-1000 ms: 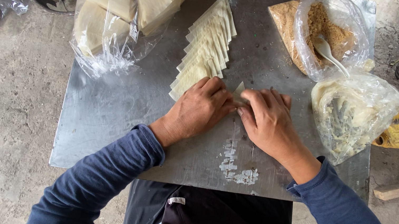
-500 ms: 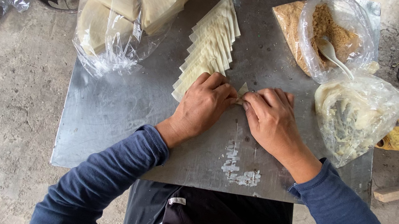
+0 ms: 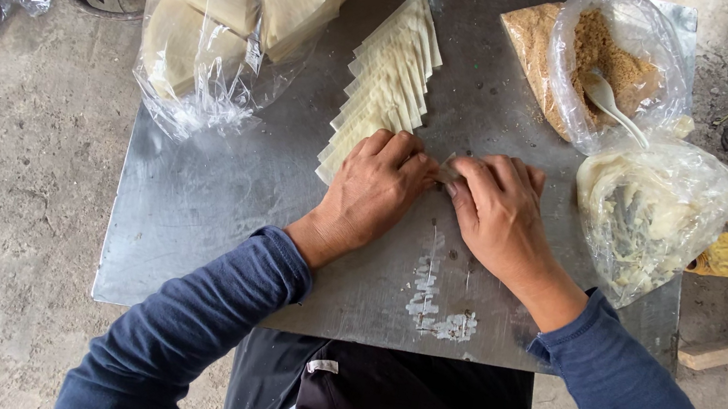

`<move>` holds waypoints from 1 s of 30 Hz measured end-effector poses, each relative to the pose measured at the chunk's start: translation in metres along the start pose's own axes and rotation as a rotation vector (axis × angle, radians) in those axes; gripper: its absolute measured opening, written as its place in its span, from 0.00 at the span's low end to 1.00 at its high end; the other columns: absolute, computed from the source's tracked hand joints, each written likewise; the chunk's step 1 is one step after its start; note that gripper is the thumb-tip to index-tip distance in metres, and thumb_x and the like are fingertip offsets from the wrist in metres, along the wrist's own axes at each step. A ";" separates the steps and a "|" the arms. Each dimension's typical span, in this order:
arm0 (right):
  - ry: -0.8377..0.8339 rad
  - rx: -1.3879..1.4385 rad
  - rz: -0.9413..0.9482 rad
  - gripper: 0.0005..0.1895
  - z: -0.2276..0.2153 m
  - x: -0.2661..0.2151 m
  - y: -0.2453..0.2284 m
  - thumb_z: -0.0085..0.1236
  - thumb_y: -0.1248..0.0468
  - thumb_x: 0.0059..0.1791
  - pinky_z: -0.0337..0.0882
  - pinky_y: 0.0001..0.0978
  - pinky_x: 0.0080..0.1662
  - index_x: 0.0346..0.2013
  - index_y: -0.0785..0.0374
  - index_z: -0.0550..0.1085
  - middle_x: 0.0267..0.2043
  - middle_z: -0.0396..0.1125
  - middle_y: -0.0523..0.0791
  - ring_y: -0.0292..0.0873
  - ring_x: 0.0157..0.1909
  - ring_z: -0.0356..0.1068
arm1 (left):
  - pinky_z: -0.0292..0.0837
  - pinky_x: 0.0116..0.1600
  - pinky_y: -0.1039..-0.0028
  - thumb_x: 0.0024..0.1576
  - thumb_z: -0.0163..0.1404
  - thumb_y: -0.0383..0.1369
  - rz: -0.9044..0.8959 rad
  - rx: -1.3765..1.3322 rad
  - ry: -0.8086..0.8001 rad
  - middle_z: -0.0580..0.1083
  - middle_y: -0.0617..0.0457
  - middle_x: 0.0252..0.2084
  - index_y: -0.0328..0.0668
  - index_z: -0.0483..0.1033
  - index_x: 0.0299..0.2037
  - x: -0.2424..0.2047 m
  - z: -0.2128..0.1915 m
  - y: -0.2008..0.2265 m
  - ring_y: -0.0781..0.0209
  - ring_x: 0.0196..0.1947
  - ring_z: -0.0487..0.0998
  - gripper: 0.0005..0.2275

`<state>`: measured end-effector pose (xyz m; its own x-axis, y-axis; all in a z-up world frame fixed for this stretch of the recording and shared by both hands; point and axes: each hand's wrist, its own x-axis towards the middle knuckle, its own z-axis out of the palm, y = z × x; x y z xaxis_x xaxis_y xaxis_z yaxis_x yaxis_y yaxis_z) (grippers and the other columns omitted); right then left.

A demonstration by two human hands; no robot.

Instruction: The person separates thin triangular wrappers and places them in a stack. They then scoop a brown granular filling onto each wrapper and fold it into a sealed triangular packet, repeating the process for multiple units.

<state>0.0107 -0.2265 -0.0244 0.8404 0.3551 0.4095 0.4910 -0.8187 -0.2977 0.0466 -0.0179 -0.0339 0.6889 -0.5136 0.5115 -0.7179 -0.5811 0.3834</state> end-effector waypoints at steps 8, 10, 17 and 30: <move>-0.020 -0.076 -0.030 0.09 -0.006 0.002 -0.008 0.65 0.63 0.50 0.55 0.41 0.53 0.42 0.57 0.74 0.40 0.66 0.40 0.42 0.46 0.65 | 0.71 0.50 0.65 0.59 0.54 0.32 0.007 0.052 -0.035 0.72 0.49 0.44 0.37 0.77 0.45 -0.003 0.003 0.001 0.52 0.43 0.72 0.09; -0.041 -0.084 -0.034 0.09 -0.010 -0.003 -0.013 0.65 0.63 0.50 0.55 0.40 0.53 0.42 0.58 0.74 0.39 0.66 0.41 0.41 0.45 0.65 | 0.71 0.50 0.64 0.60 0.54 0.32 0.005 0.024 -0.062 0.71 0.50 0.42 0.38 0.77 0.44 -0.006 -0.001 0.004 0.52 0.43 0.72 0.07; -0.041 -0.237 -0.112 0.09 -0.019 -0.009 -0.022 0.64 0.61 0.52 0.53 0.43 0.56 0.45 0.58 0.78 0.45 0.69 0.38 0.40 0.51 0.65 | 0.72 0.51 0.65 0.58 0.54 0.31 -0.015 0.046 -0.093 0.72 0.49 0.45 0.38 0.78 0.46 -0.008 -0.003 0.007 0.52 0.45 0.73 0.09; -0.082 -0.441 0.003 0.31 -0.008 0.003 -0.016 0.57 0.44 0.52 0.50 0.49 0.57 0.66 0.55 0.72 0.58 0.63 0.44 0.47 0.59 0.57 | 0.70 0.55 0.62 0.55 0.55 0.30 -0.039 0.031 -0.062 0.72 0.48 0.56 0.41 0.76 0.56 -0.003 -0.004 0.007 0.50 0.53 0.73 0.18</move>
<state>0.0036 -0.2161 -0.0116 0.8658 0.3722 0.3344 0.3585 -0.9277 0.1044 0.0391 -0.0175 -0.0297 0.7216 -0.5279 0.4479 -0.6878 -0.6202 0.3771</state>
